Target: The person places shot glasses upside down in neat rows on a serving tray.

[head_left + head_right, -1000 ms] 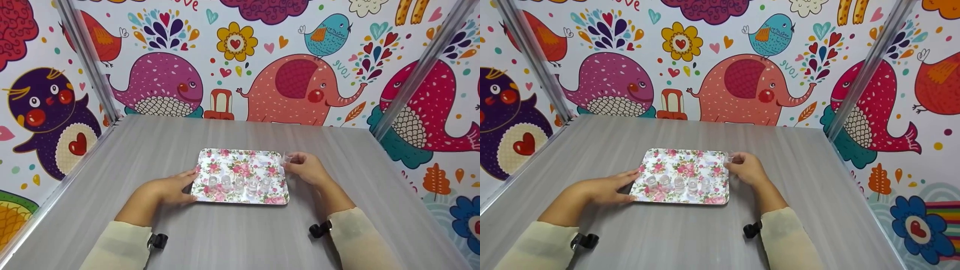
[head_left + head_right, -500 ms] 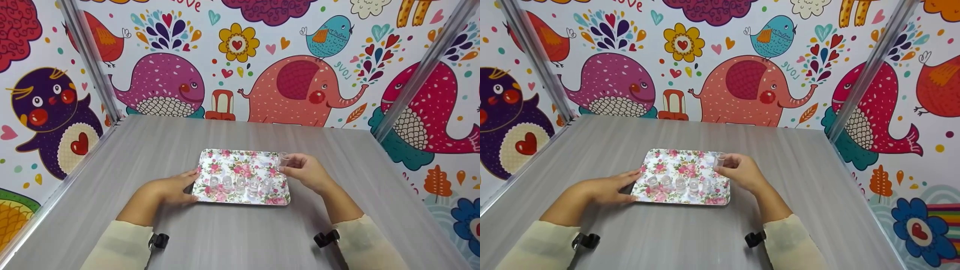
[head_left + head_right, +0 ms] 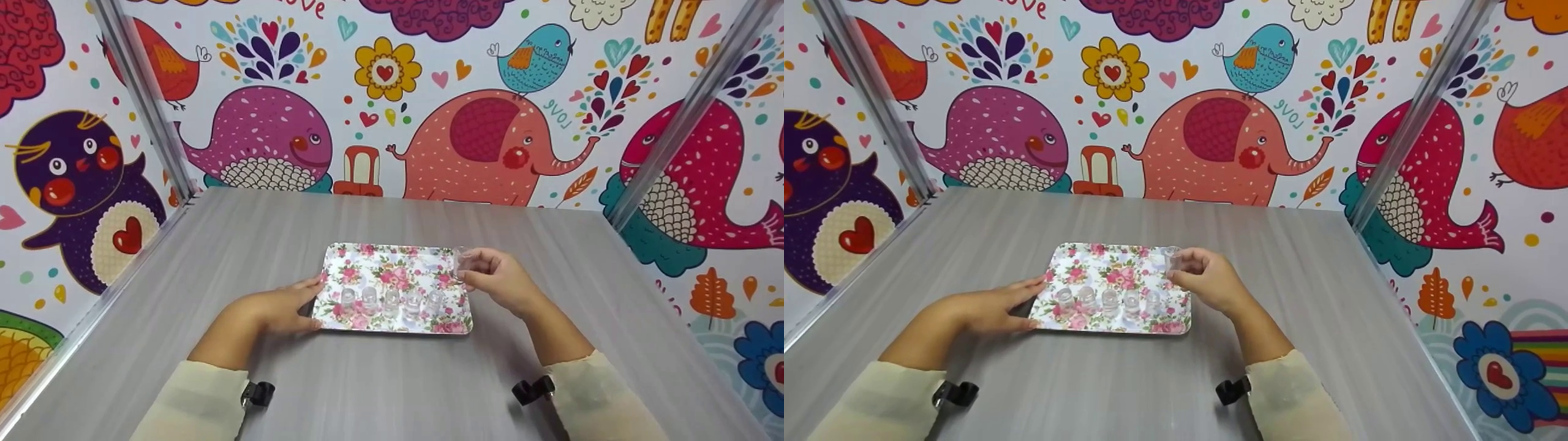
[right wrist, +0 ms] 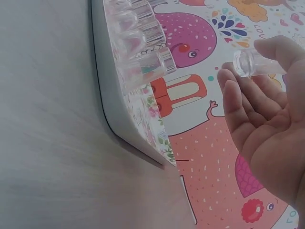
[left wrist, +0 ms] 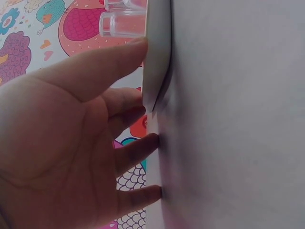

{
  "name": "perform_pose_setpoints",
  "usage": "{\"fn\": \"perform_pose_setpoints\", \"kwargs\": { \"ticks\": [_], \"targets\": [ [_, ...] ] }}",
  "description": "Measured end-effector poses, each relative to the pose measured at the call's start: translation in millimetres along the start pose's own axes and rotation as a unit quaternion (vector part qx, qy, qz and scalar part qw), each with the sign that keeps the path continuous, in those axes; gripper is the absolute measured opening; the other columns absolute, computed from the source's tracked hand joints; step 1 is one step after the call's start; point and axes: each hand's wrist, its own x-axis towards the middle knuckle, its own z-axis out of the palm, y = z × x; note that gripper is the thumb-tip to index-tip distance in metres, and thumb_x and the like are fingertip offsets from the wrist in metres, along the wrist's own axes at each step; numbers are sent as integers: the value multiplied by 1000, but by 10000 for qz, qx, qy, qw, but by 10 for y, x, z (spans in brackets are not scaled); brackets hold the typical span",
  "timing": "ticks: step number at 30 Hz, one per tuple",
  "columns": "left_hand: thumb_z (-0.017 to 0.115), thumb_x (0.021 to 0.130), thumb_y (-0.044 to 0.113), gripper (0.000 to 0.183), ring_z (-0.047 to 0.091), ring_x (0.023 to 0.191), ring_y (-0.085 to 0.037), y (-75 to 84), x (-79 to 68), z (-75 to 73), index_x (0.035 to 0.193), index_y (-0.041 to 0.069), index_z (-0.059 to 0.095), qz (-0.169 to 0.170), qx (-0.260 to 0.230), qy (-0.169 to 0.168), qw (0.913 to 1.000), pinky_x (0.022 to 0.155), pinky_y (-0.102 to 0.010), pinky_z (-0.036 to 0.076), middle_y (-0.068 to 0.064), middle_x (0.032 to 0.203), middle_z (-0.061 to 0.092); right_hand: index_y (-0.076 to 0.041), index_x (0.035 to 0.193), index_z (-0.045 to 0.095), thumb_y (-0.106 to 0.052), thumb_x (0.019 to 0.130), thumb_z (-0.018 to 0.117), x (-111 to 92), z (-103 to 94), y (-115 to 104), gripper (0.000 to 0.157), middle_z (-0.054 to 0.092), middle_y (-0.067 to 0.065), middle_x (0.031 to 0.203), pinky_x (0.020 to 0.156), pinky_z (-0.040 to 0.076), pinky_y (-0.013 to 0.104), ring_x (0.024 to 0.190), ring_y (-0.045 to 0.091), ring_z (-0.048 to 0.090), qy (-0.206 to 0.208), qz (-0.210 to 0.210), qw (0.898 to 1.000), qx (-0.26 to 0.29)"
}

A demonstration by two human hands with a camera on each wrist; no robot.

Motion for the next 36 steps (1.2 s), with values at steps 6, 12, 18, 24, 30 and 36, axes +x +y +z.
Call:
{"fn": "perform_pose_setpoints", "kwargs": {
  "ticks": [6, 12, 18, 24, 30, 36],
  "targets": [
    [70, 103, 40, 88, 18, 166, -44, -8, 18, -3, 171, 8, 25, -47, 48, -17, 10000, 135, -63, 20, -9, 182, 15, -8, 128, 76, -30, 100, 78, 2, 20, 7, 36, 77, 17, 113, 81, 65, 26, 90, 17, 73, 242, 136, 9996, -77],
    [71, 103, 39, 87, 20, 166, -44, -5, 11, 1, 170, 6, 26, -20, 78, 7, 10000, 134, -63, 21, -11, 182, 17, -11, 121, 80, -33, 99, 79, 5, 22, 25, 31, 77, 1, 102, 80, 63, 27, 91, 25, 71, 683, -25, 9976, -116],
    [71, 103, 39, 87, 20, 166, -44, 7, -10, -1, 170, 7, 26, -57, 67, 15, 10000, 134, -63, 21, -8, 182, 17, -5, 116, 80, -24, 94, 85, 23, 24, 34, 29, 73, 0, 93, 76, 60, 23, 86, 16, 65, 957, -128, 9953, 57],
    [71, 103, 39, 87, 20, 166, -45, 9, -11, -1, 171, 8, 26, -52, 74, 18, 10000, 134, -64, 21, -7, 182, 17, 0, 120, 77, -16, 95, 83, 25, 27, 35, 31, 75, 0, 98, 83, 63, 22, 90, 15, 70, 919, -269, 9949, 319],
    [70, 103, 38, 86, 20, 166, -45, 8, -10, -2, 170, 7, 26, -54, 72, 17, 10000, 134, -64, 20, -8, 182, 17, -3, 123, 78, -14, 94, 84, 28, 22, 48, 32, 78, 9, 109, 85, 63, 22, 94, 15, 72, 815, -205, 9955, 429],
    [70, 104, 40, 86, 20, 166, -45, 14, -7, -2, 171, 8, 25, -70, 118, -16, 9999, 134, -64, 21, -8, 182, 17, 0, 127, 76, -19, 94, 84, 42, -2, 82, 38, 79, 12, 117, 86, 63, 21, 98, 15, 72, 561, 16, 9983, 178]
  ]
}}
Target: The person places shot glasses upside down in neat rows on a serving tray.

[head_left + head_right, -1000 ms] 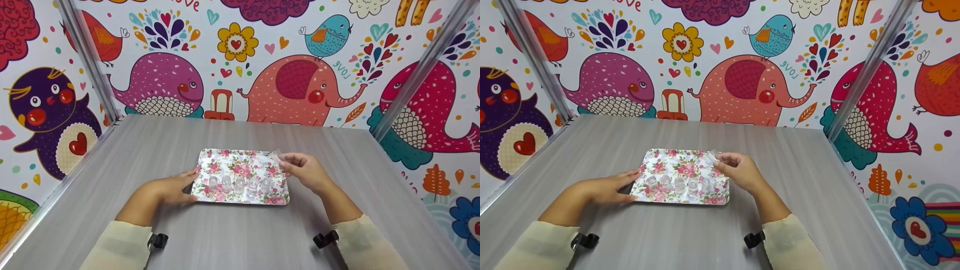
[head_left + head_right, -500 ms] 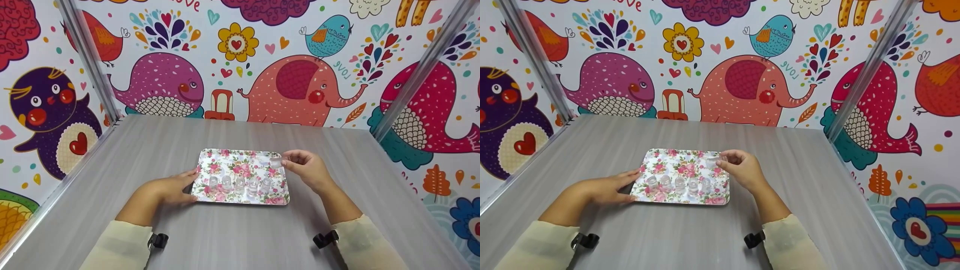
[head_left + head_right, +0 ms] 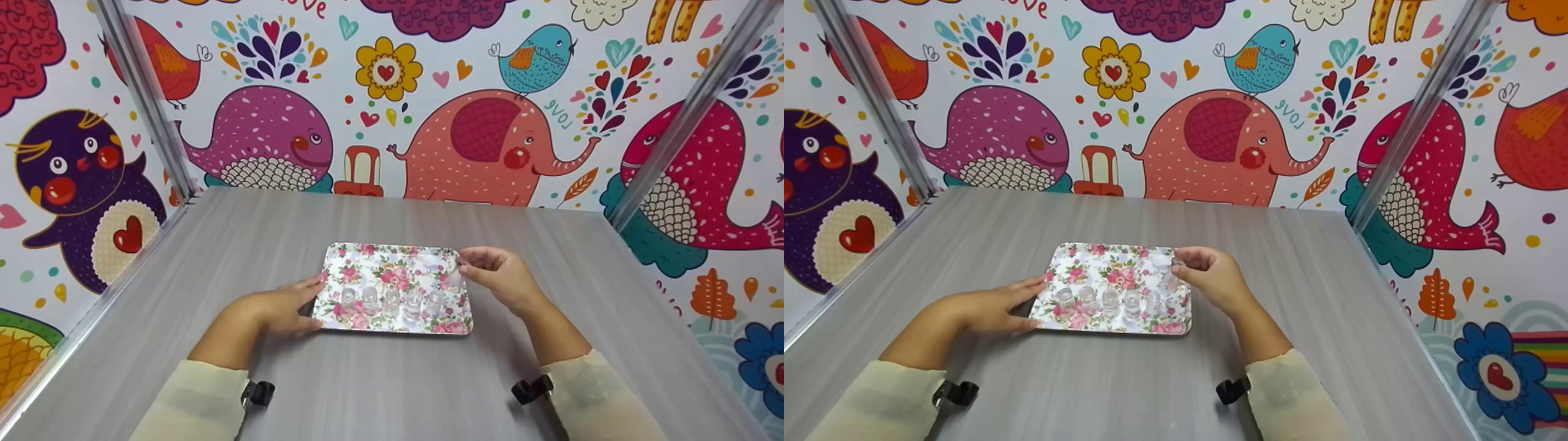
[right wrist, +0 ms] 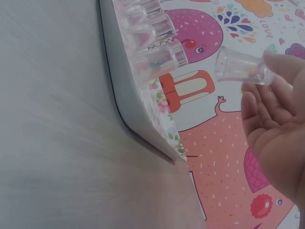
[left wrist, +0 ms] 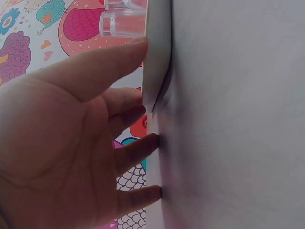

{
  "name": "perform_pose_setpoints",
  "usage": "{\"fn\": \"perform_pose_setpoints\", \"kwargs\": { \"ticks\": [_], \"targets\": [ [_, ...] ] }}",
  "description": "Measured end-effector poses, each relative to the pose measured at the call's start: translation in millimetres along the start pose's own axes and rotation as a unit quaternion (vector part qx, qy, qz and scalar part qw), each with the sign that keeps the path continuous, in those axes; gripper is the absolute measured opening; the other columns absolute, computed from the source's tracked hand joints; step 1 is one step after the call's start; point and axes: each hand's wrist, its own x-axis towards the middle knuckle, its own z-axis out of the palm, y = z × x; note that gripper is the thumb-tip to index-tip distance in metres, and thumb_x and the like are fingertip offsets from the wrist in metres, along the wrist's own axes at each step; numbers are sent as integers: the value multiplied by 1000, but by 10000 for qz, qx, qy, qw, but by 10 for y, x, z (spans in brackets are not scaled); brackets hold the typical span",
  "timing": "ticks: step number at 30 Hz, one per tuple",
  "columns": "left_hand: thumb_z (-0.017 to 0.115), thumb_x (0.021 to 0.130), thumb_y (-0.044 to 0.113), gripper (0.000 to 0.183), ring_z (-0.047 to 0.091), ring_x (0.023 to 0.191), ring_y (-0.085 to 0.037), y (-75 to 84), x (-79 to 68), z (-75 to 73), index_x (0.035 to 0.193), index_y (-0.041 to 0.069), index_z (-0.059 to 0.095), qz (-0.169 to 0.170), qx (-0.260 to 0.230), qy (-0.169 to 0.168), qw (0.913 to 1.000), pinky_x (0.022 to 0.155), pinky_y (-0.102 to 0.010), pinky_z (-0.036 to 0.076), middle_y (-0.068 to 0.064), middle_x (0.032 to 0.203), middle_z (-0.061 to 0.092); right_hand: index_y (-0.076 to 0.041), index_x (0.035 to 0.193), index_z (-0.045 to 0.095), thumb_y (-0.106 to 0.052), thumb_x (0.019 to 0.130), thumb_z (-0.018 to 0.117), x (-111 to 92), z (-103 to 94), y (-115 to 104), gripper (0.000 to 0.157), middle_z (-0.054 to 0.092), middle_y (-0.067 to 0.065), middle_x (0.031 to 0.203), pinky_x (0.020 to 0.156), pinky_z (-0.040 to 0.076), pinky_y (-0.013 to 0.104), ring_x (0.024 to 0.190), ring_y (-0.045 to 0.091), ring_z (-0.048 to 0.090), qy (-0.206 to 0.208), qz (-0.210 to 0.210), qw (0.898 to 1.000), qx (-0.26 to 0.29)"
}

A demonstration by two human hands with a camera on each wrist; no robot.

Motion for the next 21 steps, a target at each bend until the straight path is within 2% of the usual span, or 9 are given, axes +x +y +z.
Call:
{"fn": "perform_pose_setpoints", "kwargs": {
  "ticks": [7, 15, 21],
  "targets": [
    [71, 103, 39, 87, 20, 166, -45, -12, 10, 4, 170, 6, 25, 23, -12, 31, 10000, 134, -63, 21, -10, 182, 17, -3, 132, 74, -14, 93, 83, 11, -7, 57, 42, 77, 15, 129, 89, 63, 20, 107, 15, 72, -572, 457, 9960, -506],
    [71, 103, 37, 87, 20, 166, -43, -20, 24, 8, 170, 5, 26, 89, -23, 69, 9999, 135, -61, 21, -11, 181, 18, 1, 131, 74, -8, 90, 82, 20, 7, 112, 42, 77, 21, 127, 85, 63, 20, 101, 18, 73, -1271, 394, 9877, -817],
    [72, 102, 37, 87, 19, 166, -44, -23, 21, 9, 170, 5, 26, 82, -63, 76, 9999, 135, -62, 20, -11, 182, 17, 0, 133, 74, -5, 91, 81, 15, -2, 149, 43, 77, 20, 131, 89, 60, 17, 117, 25, 76, -1680, 446, 9806, -901]
  ]
}}
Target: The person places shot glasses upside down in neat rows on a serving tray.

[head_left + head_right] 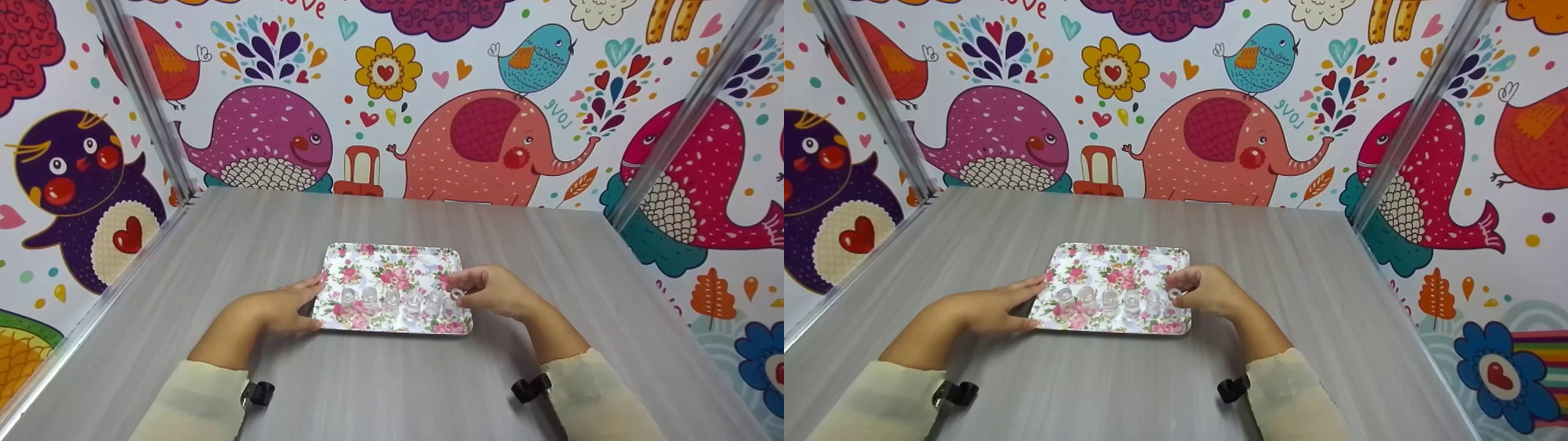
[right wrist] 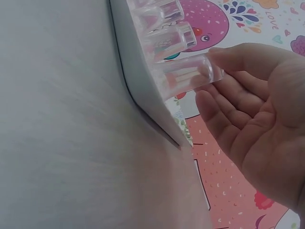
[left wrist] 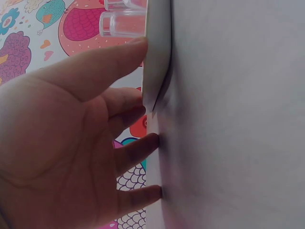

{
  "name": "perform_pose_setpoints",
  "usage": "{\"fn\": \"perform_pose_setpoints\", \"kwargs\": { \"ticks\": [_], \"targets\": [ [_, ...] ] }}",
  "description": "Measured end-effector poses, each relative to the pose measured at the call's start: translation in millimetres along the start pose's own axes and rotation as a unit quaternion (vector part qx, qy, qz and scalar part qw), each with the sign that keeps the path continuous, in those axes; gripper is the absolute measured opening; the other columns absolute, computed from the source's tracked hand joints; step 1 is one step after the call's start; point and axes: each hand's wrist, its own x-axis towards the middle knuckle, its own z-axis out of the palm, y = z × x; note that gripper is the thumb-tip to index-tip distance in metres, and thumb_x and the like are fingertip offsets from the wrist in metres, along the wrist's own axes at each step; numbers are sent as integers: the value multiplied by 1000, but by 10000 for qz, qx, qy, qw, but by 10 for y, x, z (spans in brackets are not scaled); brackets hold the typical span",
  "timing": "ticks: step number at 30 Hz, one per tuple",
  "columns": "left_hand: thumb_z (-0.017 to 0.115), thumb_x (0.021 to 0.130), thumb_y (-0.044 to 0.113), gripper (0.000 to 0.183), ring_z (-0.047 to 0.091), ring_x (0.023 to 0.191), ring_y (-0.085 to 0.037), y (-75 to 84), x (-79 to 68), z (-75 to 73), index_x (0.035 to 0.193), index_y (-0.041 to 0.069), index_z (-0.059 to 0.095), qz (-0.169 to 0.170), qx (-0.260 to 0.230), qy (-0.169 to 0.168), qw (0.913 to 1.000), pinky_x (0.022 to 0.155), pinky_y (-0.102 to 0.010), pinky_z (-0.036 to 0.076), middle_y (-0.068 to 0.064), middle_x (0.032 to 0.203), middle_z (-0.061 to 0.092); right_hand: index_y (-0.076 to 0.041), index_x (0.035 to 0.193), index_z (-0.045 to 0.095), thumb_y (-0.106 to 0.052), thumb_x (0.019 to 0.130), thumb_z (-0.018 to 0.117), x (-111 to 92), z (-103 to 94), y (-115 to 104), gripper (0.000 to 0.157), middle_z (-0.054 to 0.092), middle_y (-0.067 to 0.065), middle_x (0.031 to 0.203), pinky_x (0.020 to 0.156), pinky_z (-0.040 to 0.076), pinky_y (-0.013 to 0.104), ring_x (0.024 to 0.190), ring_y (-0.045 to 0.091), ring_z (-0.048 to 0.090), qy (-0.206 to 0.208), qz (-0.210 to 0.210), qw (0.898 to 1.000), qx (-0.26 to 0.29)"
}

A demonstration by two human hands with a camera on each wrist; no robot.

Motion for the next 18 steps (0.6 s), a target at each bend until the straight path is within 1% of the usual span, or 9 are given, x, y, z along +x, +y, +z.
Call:
{"fn": "perform_pose_setpoints", "kwargs": {
  "ticks": [1, 6, 13, 15, 16, 18],
  "targets": [
    [72, 102, 37, 87, 19, 166, -44, 1, -1, -1, 170, 5, 26, -1, -7, -1, 10000, 135, -62, 20, -10, 182, 17, -1, 133, 74, -5, 91, 81, -1, -2, 4, 43, 77, 20, 131, 89, 60, 16, 119, 26, 75, -46, 11, 10000, -28],
    [72, 102, 38, 88, 20, 166, -44, 6, -8, -3, 170, 6, 26, -8, -19, -23, 10000, 135, -62, 21, -10, 182, 17, -2, 133, 74, -6, 92, 81, -1, -3, 17, 42, 77, 17, 131, 92, 61, 19, 121, 29, 74, -147, 53, 9998, -95],
    [71, 103, 40, 87, 19, 166, -44, -6, 3, -2, 170, 6, 26, -65, 53, -68, 9999, 134, -63, 20, -7, 182, 16, -6, 133, 75, -12, 93, 81, 14, -6, 15, 41, 76, 15, 134, 98, 63, 27, 125, 29, 74, -102, 112, 9999, -27],
    [71, 103, 39, 88, 19, 166, -45, -12, 7, 1, 170, 5, 27, -49, 11, -52, 10000, 134, -64, 20, -10, 182, 16, -6, 135, 73, -14, 95, 79, 19, -23, -1, 42, 75, 16, 135, 99, 63, 27, 127, 31, 73, -103, 91, 9999, 69],
    [72, 102, 39, 88, 19, 166, -45, -12, 7, 2, 170, 5, 27, -57, -12, -46, 10000, 134, -64, 20, -10, 182, 17, -3, 136, 72, -15, 96, 79, 20, -37, -8, 42, 75, 19, 136, 99, 63, 27, 127, 33, 72, -96, 53, 9999, 119],
    [72, 102, 38, 88, 20, 165, -46, -10, 4, 4, 170, 5, 27, -49, -48, -14, 10000, 134, -64, 20, -13, 181, 18, -2, 137, 71, -18, 98, 77, 30, -67, -30, 42, 74, 20, 136, 100, 62, 28, 127, 34, 72, -3, 30, 9999, 152]
  ]
}}
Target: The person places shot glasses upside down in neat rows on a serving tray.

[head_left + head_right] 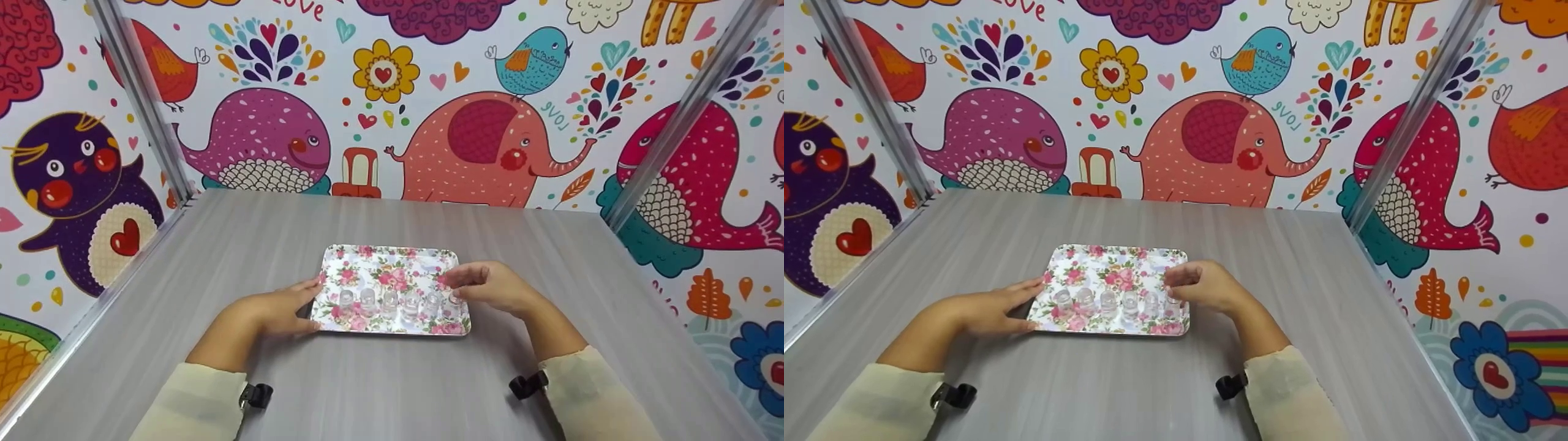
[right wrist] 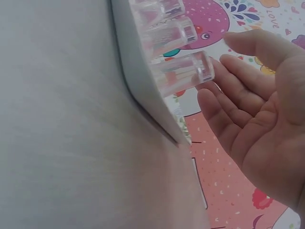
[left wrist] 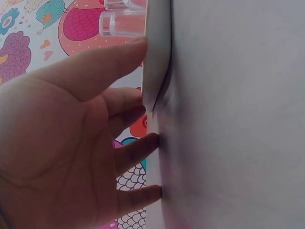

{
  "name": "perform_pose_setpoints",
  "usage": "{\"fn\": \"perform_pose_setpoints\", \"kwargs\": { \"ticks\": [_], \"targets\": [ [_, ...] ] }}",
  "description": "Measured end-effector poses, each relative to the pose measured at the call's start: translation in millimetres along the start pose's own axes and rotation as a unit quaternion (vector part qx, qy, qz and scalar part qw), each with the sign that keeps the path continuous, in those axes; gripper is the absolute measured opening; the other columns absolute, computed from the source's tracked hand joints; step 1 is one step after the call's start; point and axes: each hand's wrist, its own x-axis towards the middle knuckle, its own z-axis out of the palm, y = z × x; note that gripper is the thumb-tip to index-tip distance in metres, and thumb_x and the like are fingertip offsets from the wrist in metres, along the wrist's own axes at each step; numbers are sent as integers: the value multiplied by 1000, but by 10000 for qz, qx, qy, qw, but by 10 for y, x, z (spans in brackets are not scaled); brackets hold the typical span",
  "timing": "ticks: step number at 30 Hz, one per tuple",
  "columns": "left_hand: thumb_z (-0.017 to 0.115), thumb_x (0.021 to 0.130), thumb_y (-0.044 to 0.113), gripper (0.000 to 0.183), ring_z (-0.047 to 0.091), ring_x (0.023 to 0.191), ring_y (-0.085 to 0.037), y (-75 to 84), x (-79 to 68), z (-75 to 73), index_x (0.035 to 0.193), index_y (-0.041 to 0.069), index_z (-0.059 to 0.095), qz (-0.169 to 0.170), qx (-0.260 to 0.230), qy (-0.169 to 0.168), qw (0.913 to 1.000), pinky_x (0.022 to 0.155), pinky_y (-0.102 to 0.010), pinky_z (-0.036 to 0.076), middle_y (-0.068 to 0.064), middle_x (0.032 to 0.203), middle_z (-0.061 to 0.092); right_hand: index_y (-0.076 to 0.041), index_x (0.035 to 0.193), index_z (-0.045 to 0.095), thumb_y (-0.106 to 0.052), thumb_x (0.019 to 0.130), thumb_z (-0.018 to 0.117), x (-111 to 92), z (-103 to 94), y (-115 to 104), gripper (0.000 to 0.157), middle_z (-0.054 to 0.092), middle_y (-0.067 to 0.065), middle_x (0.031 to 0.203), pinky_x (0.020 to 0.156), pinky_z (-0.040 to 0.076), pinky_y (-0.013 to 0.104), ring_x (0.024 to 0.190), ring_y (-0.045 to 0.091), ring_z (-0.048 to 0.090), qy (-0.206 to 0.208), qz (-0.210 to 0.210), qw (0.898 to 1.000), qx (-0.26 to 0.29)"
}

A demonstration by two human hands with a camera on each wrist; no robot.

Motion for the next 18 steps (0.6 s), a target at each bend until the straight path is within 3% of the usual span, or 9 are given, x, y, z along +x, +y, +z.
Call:
{"fn": "perform_pose_setpoints", "kwargs": {
  "ticks": [8, 18],
  "targets": [
    [72, 102, 41, 89, 19, 165, -47, 38, -5, -14, 170, 7, 26, -32, 12, -34, 10000, 133, -66, 20, -12, 181, 18, -14, 130, 77, -31, 103, 73, 55, -129, -67, 32, 74, 18, 136, 112, 57, 43, 127, 34, 70, 923, 275, 9954, 6],
    [73, 101, 39, 89, 20, 165, -48, 19, -24, -14, 170, 6, 27, 1, 15, -15, 10000, 133, -66, 21, -13, 181, 18, -17, 130, 77, -39, 102, 72, 101, -159, -81, 36, 74, 10, 137, 120, 48, 61, 132, 39, 65, 1326, 524, 9897, 153]
  ]
}}
